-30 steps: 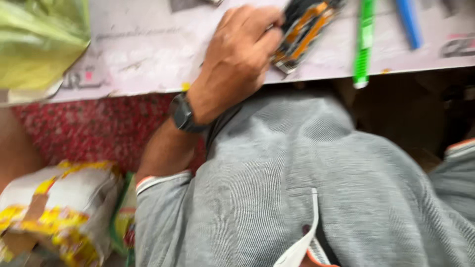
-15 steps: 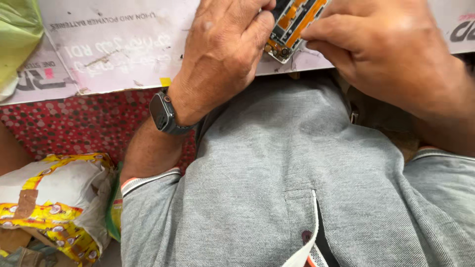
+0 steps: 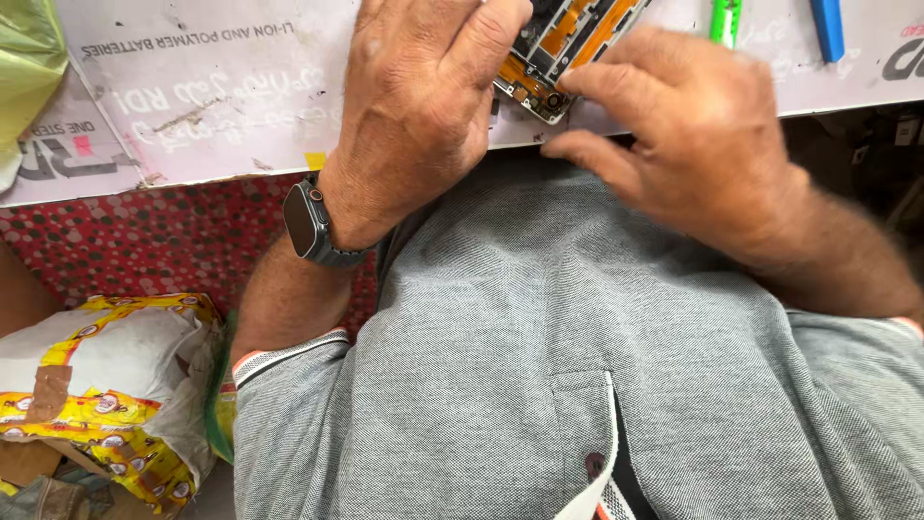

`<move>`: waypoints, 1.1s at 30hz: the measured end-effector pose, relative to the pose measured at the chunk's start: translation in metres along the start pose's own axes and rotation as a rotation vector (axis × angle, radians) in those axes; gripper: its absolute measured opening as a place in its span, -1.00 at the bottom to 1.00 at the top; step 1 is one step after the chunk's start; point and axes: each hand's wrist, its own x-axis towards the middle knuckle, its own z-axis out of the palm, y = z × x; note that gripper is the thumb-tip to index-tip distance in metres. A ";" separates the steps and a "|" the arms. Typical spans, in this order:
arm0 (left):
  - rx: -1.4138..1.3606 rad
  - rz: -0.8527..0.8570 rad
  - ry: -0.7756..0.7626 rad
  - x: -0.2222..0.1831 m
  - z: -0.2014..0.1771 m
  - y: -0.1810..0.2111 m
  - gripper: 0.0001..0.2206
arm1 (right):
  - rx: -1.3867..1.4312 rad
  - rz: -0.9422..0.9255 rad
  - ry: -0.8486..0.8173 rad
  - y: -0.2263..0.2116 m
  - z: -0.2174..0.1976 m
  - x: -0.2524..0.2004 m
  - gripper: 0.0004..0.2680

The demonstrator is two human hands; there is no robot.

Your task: The person works on the internal components of a disassembled mobile phone by hand and using a tool. They manipulate small parts, including a thin flexible connector, and press them into place within the phone's frame while it sits on a work surface.

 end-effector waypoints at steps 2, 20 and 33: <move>0.023 -0.015 0.027 -0.001 0.001 -0.001 -0.58 | -0.006 -0.022 0.036 0.002 0.007 -0.002 -0.75; -0.057 -0.154 0.219 -0.003 0.005 -0.007 -0.72 | 0.041 -0.043 0.136 0.013 0.023 -0.012 -0.76; 0.062 -0.051 -0.033 0.004 -0.004 0.009 -0.67 | 0.052 -0.076 0.186 0.025 0.036 -0.023 -0.77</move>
